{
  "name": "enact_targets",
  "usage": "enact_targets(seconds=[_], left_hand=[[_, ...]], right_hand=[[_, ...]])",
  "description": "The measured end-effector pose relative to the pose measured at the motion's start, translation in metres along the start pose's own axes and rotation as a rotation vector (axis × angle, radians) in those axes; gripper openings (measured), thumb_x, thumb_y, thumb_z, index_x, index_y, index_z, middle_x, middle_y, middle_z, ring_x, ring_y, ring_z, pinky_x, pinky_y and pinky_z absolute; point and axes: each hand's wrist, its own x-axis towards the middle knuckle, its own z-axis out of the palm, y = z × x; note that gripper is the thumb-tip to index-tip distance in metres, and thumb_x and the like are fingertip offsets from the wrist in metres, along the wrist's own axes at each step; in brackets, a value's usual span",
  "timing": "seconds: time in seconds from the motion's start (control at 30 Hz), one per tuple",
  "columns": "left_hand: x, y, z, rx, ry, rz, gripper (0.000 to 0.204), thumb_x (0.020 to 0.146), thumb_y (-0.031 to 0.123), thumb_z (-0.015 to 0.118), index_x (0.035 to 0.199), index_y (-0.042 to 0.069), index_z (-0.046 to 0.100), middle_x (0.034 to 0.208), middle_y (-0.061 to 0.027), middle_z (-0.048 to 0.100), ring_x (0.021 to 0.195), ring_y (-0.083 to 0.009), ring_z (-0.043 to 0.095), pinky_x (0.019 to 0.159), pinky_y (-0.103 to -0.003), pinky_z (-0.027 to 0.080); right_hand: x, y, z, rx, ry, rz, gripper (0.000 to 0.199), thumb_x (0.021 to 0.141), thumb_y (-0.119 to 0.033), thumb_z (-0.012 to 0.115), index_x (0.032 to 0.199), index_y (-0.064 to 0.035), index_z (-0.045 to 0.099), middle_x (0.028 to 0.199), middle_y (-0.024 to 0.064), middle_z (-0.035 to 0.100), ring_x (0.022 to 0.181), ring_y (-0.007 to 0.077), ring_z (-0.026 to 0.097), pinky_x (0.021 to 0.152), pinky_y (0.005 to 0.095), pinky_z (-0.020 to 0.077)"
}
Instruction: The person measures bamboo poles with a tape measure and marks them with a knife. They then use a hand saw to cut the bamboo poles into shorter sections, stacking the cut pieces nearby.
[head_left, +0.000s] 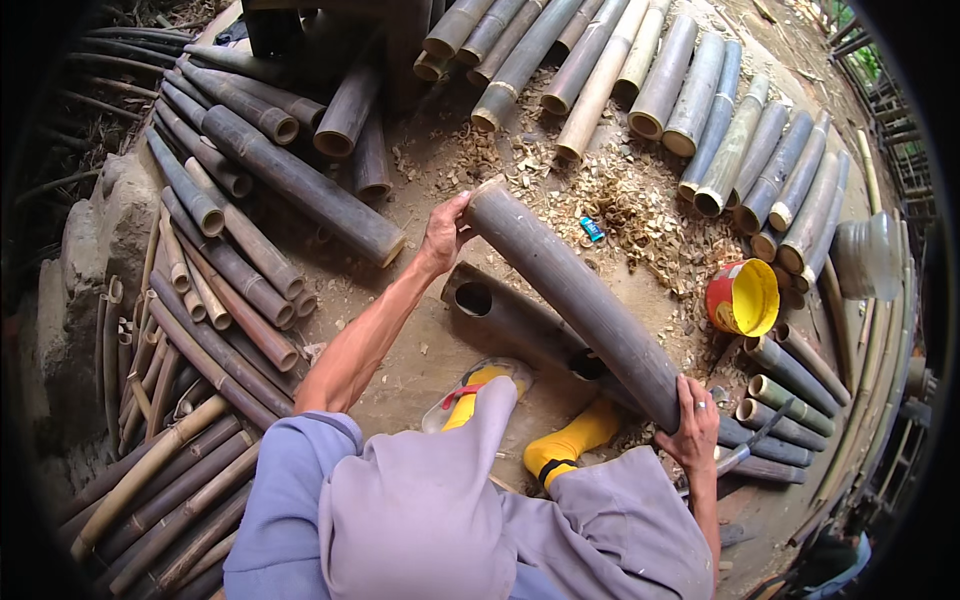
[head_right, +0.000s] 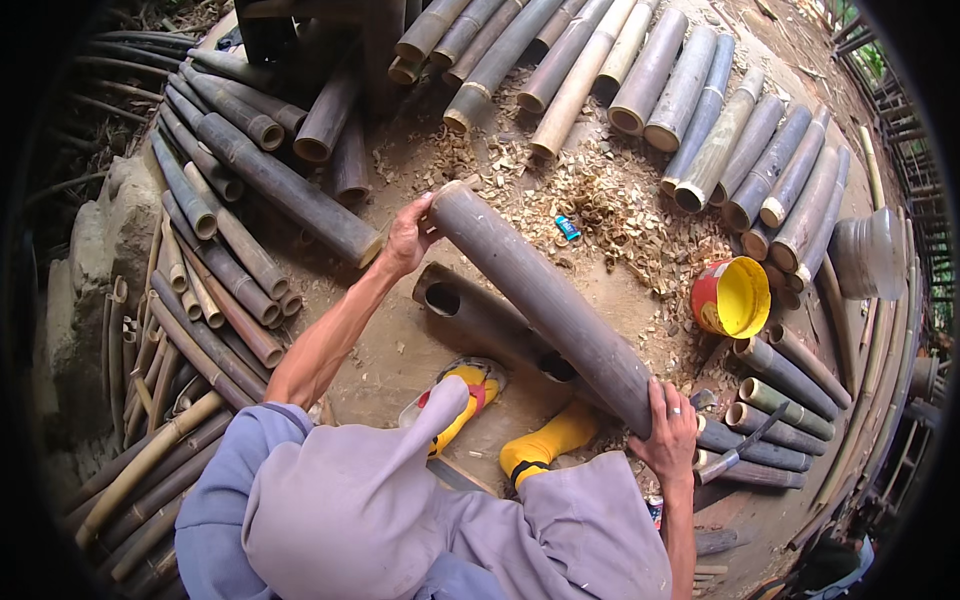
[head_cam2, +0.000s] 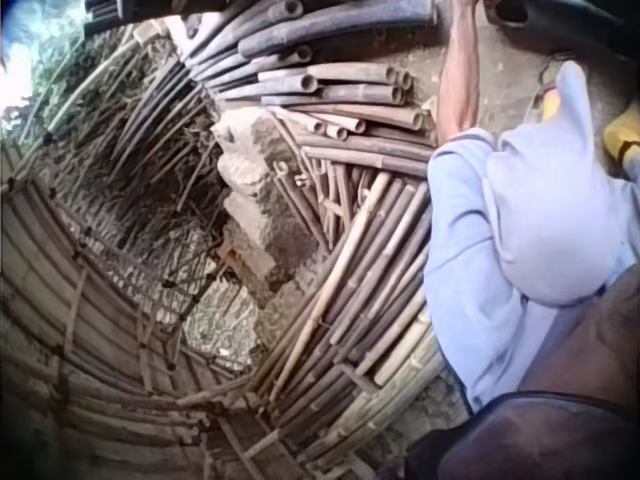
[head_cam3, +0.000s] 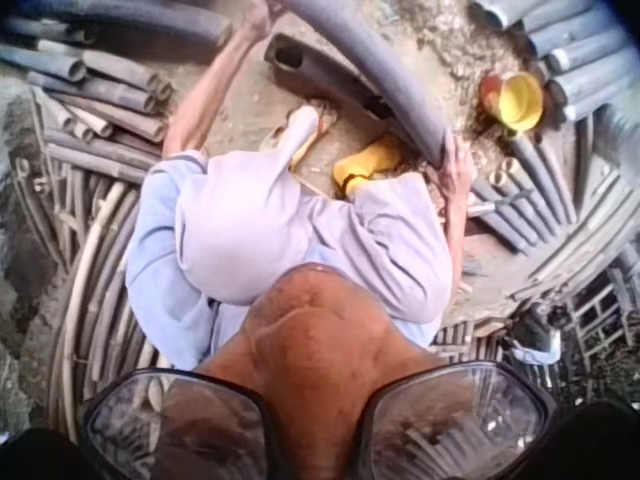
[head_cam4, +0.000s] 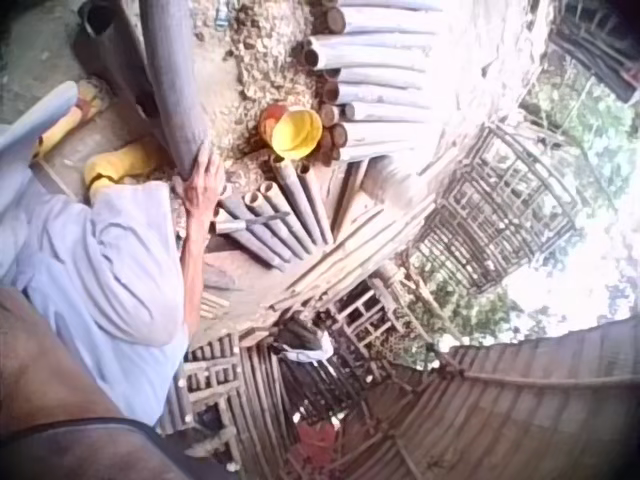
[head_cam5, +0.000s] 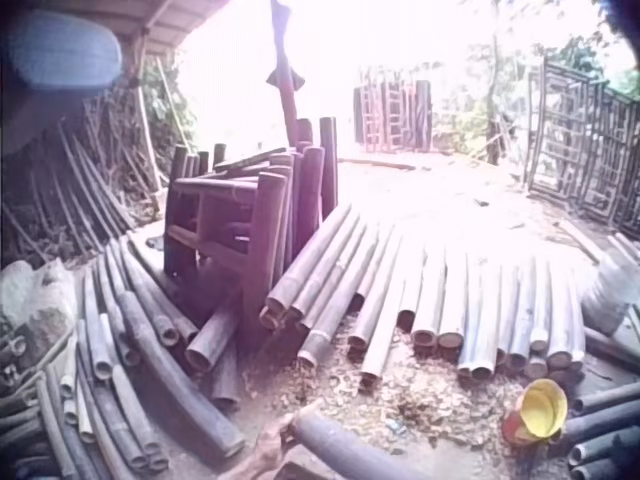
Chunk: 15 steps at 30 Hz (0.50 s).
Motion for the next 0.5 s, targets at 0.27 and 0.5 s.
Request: enact_targets(seconds=[0.27, 0.5], left_hand=[[0.001, -0.011, -0.045, 0.281, 0.199, -0.126, 0.043, 0.091, 0.051, 0.055, 0.102, 0.011, 0.066, 0.092, -0.0003, 0.064, 0.083, -0.0125, 0.056, 0.072, -0.033, 0.046], [0.004, -0.019, -0.045, 0.399, 0.249, -0.137, 0.046, 0.089, 0.054, 0.057, 0.095, 0.009, 0.067, 0.08, 0.0005, 0.059, 0.071, -0.0108, 0.054, 0.062, -0.028, 0.047]], right_hand=[[0.063, 0.005, 0.014, 0.058, -0.176, 0.163, 0.091, 0.055, -0.014, 0.07, 0.141, -0.0126, 0.041, 0.124, 0.0177, 0.052, 0.116, 0.0342, 0.049, 0.099, 0.0426, 0.0396], [0.053, 0.027, 0.03, 0.239, -0.07, 0.267, 0.086, 0.06, -0.018, 0.076, 0.139, -0.0118, 0.044, 0.133, 0.0186, 0.048, 0.123, 0.0372, 0.044, 0.107, 0.0426, 0.0362]])
